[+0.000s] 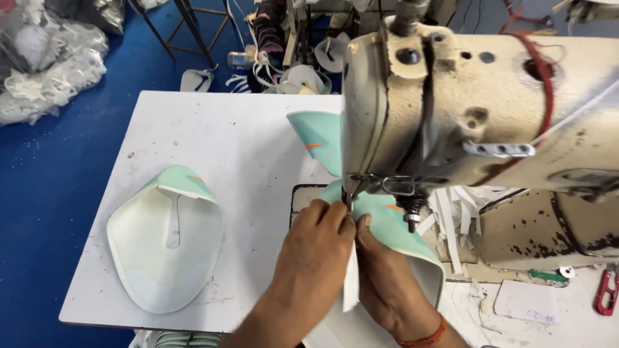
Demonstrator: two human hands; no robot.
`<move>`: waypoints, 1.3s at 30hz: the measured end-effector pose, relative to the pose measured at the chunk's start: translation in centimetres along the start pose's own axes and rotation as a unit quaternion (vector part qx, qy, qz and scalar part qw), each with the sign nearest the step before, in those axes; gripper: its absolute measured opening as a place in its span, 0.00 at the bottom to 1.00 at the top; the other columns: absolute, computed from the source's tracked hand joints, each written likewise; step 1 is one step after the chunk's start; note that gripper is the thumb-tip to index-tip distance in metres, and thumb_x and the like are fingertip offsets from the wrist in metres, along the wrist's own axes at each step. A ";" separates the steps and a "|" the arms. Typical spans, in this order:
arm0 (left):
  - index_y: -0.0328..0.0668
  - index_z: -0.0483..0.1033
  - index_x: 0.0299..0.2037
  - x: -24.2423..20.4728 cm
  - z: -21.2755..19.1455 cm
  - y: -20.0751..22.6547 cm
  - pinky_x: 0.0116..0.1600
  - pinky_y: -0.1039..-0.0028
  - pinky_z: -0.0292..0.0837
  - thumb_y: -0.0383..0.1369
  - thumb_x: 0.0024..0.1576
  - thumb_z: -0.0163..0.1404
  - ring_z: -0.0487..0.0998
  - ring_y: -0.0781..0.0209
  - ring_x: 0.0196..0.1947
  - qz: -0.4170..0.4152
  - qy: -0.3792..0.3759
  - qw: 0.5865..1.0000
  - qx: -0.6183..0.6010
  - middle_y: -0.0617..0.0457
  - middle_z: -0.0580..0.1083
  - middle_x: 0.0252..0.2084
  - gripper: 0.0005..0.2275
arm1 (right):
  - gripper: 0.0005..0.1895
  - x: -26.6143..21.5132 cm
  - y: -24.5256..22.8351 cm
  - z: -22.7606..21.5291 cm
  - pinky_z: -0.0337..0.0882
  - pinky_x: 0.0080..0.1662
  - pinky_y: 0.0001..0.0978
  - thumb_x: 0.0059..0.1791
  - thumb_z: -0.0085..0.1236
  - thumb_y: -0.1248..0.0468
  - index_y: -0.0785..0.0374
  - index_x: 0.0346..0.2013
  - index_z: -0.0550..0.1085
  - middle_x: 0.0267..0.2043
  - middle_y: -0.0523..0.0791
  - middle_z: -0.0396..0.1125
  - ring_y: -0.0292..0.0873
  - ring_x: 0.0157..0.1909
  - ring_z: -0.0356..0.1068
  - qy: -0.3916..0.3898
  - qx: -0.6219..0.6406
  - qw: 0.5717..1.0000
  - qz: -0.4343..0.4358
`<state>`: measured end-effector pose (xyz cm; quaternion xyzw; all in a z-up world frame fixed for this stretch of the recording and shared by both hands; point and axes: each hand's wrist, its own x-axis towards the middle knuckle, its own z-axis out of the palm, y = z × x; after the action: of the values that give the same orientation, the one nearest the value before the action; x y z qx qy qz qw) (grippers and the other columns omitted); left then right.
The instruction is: The person sews light green slipper uppers using a sewing machine, repeatedly feeding the material under the needle and cutting the thread with scissors. They handle stacks of slipper soles and uppers, arranging them on the table and under the machine.
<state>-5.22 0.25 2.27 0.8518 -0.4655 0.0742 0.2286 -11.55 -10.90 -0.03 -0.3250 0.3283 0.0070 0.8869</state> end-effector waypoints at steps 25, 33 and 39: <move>0.22 0.79 0.47 -0.8 2.2 1.8 0.65 0.55 0.62 0.23 0.50 0.53 0.69 0.44 0.54 -0.048 -0.038 0.997 0.052 0.41 0.71 0.54 0.15 | 0.35 0.1 -0.2 -1.8 0.66 0.61 0.39 0.50 0.43 0.42 0.62 0.65 0.66 0.61 0.47 0.70 0.43 0.62 0.68 0.021 -0.058 0.998 0.007; 0.30 0.74 0.57 -2.7 3.1 -5.8 0.61 0.65 0.69 0.28 0.53 0.55 0.73 0.52 0.54 -0.080 -0.013 0.944 -0.319 0.48 0.71 0.58 0.20 | 0.39 2.1 0.4 -6.2 0.71 0.53 0.40 0.51 0.35 0.37 0.68 0.54 0.73 0.48 0.51 0.76 0.47 0.49 0.75 -0.007 -0.135 0.991 0.006; 0.35 0.78 0.48 2.2 5.6 -10.1 0.40 0.72 0.73 0.45 0.61 0.52 0.77 0.65 0.36 -0.342 -0.129 0.660 -0.657 0.53 0.79 0.37 0.18 | 0.44 4.8 -3.7 -10.2 0.76 0.44 0.39 0.54 0.31 0.37 0.74 0.34 0.82 0.33 0.58 0.81 0.50 0.35 0.80 0.052 -0.430 0.901 -0.029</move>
<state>3.92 0.68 -5.17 0.5805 -0.0939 -0.4446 0.6757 -12.81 -20.74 -6.54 -0.6841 0.3293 0.1047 0.6424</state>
